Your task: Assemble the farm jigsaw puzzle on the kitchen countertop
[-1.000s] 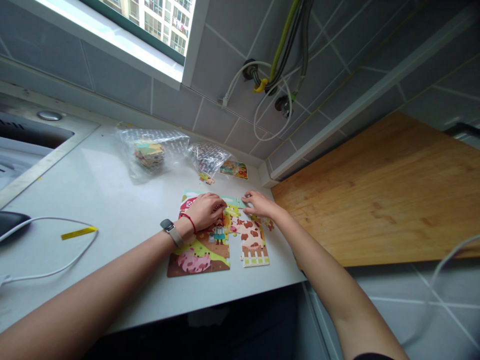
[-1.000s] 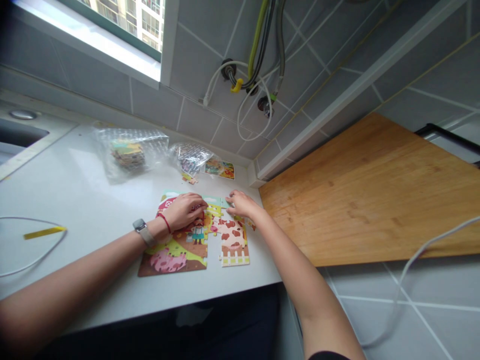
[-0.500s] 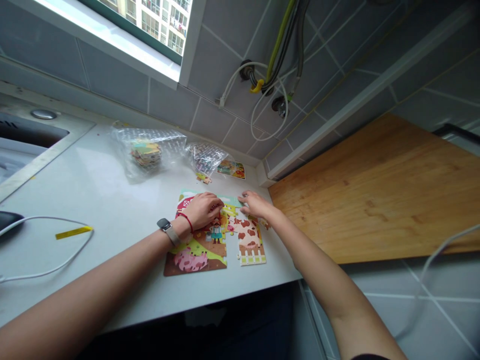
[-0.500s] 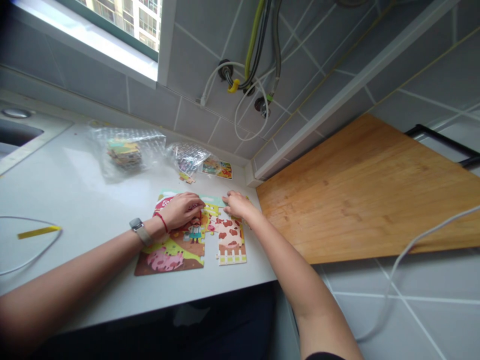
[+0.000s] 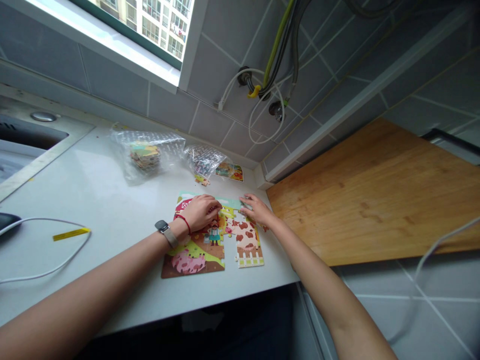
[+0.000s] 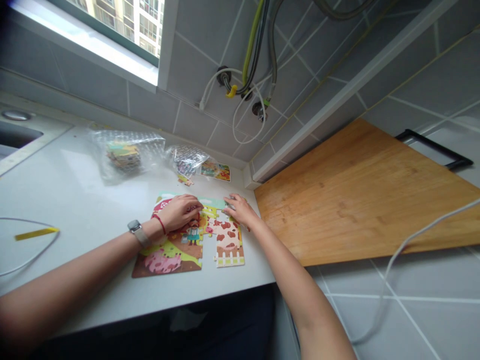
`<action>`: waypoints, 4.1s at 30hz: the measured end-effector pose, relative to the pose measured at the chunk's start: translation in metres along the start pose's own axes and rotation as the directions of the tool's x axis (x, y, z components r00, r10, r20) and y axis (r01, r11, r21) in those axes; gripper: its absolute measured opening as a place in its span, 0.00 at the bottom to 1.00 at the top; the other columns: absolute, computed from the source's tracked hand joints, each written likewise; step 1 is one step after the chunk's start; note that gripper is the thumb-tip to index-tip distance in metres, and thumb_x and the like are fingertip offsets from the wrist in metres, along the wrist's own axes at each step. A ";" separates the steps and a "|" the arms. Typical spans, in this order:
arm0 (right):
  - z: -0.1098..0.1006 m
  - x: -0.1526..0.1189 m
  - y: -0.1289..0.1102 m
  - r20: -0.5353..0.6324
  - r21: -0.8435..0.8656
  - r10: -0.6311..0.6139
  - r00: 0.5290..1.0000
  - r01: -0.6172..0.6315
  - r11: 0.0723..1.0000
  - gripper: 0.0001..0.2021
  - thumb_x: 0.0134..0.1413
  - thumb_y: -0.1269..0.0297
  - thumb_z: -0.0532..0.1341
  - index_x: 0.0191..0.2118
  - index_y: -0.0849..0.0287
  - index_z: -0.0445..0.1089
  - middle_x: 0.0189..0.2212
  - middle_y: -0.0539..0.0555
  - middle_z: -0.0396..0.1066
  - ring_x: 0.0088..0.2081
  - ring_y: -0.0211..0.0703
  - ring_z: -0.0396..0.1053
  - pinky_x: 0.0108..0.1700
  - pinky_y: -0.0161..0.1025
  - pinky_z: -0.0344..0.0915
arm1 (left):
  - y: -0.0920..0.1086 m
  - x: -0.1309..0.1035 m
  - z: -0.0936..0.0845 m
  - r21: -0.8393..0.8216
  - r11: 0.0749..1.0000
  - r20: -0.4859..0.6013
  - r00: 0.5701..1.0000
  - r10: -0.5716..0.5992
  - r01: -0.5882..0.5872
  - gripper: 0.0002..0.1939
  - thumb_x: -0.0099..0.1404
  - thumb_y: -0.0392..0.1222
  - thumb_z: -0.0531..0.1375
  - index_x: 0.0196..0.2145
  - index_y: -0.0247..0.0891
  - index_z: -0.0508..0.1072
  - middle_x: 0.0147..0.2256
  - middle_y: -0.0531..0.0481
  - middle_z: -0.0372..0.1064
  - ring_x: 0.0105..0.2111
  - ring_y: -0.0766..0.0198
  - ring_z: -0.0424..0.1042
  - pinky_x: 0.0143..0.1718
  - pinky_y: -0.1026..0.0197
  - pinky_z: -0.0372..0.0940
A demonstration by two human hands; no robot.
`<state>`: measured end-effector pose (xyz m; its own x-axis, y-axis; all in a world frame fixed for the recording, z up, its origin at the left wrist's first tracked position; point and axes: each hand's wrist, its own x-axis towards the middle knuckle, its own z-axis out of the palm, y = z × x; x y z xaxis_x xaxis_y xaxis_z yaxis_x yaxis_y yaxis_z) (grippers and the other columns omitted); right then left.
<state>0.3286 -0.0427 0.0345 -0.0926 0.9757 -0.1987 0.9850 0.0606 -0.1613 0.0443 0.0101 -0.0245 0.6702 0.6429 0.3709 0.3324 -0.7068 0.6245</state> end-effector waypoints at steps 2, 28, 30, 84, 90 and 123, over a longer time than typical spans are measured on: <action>0.002 0.002 -0.003 -0.021 0.008 0.034 0.999 -0.033 0.999 0.30 0.63 0.56 0.66 0.68 0.56 0.67 0.68 0.65 0.61 0.68 0.55 0.62 0.69 0.47 0.58 | 0.000 0.000 0.000 -0.004 1.000 0.003 1.000 -0.003 0.003 0.14 0.74 0.44 0.55 0.40 0.40 0.81 0.39 0.44 0.79 0.41 0.52 0.76 0.48 0.52 0.67; -0.005 0.019 -0.015 0.013 0.167 0.481 0.877 -0.476 0.864 0.11 0.59 0.56 0.69 0.42 0.58 0.78 0.40 0.57 0.81 0.44 0.46 0.79 0.44 0.35 0.71 | 0.001 0.000 -0.001 -0.001 1.000 0.016 1.000 -0.019 0.019 0.14 0.74 0.44 0.55 0.39 0.41 0.81 0.39 0.44 0.79 0.41 0.53 0.75 0.48 0.51 0.66; -0.011 0.027 -0.017 0.084 0.154 0.515 0.853 -0.521 0.839 0.12 0.56 0.55 0.71 0.37 0.58 0.76 0.36 0.55 0.81 0.39 0.45 0.79 0.39 0.35 0.72 | 0.001 0.000 -0.001 -0.010 1.000 0.013 1.000 -0.020 0.020 0.13 0.74 0.44 0.55 0.39 0.41 0.81 0.38 0.44 0.78 0.41 0.53 0.75 0.48 0.51 0.67; -0.015 0.008 0.061 -0.073 0.035 0.545 0.835 -0.544 0.839 0.23 0.37 0.64 0.79 0.42 0.60 0.76 0.36 0.53 0.78 0.36 0.44 0.76 0.39 0.36 0.70 | -0.003 -0.012 0.008 0.300 0.950 0.125 0.991 0.054 -0.089 0.23 0.74 0.56 0.57 0.58 0.43 0.76 0.66 0.40 0.64 0.66 0.40 0.60 0.65 0.39 0.58; -0.008 -0.008 0.054 -0.212 0.080 0.405 0.889 -0.398 0.914 0.22 0.48 0.68 0.72 0.51 0.65 0.75 0.47 0.65 0.77 0.48 0.53 0.76 0.52 0.47 0.72 | -0.003 -0.012 0.008 0.285 0.954 0.101 0.993 0.066 -0.093 0.21 0.74 0.55 0.58 0.57 0.42 0.77 0.65 0.40 0.66 0.66 0.40 0.61 0.64 0.39 0.58; 0.031 -0.042 -0.024 -0.207 0.078 -0.183 0.961 0.203 0.976 0.14 0.68 0.59 0.63 0.54 0.52 0.81 0.54 0.61 0.72 0.57 0.53 0.70 0.63 0.51 0.68 | 0.002 -0.012 0.004 0.287 0.954 0.106 0.993 0.054 -0.083 0.19 0.73 0.53 0.58 0.54 0.42 0.78 0.64 0.41 0.67 0.64 0.43 0.62 0.63 0.42 0.59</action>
<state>0.3040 -0.0919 0.0164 -0.2395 0.9701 0.0387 0.9312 0.2408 -0.2735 0.0396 0.0002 -0.0306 0.7536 0.5686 0.3297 0.4522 -0.8126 0.3678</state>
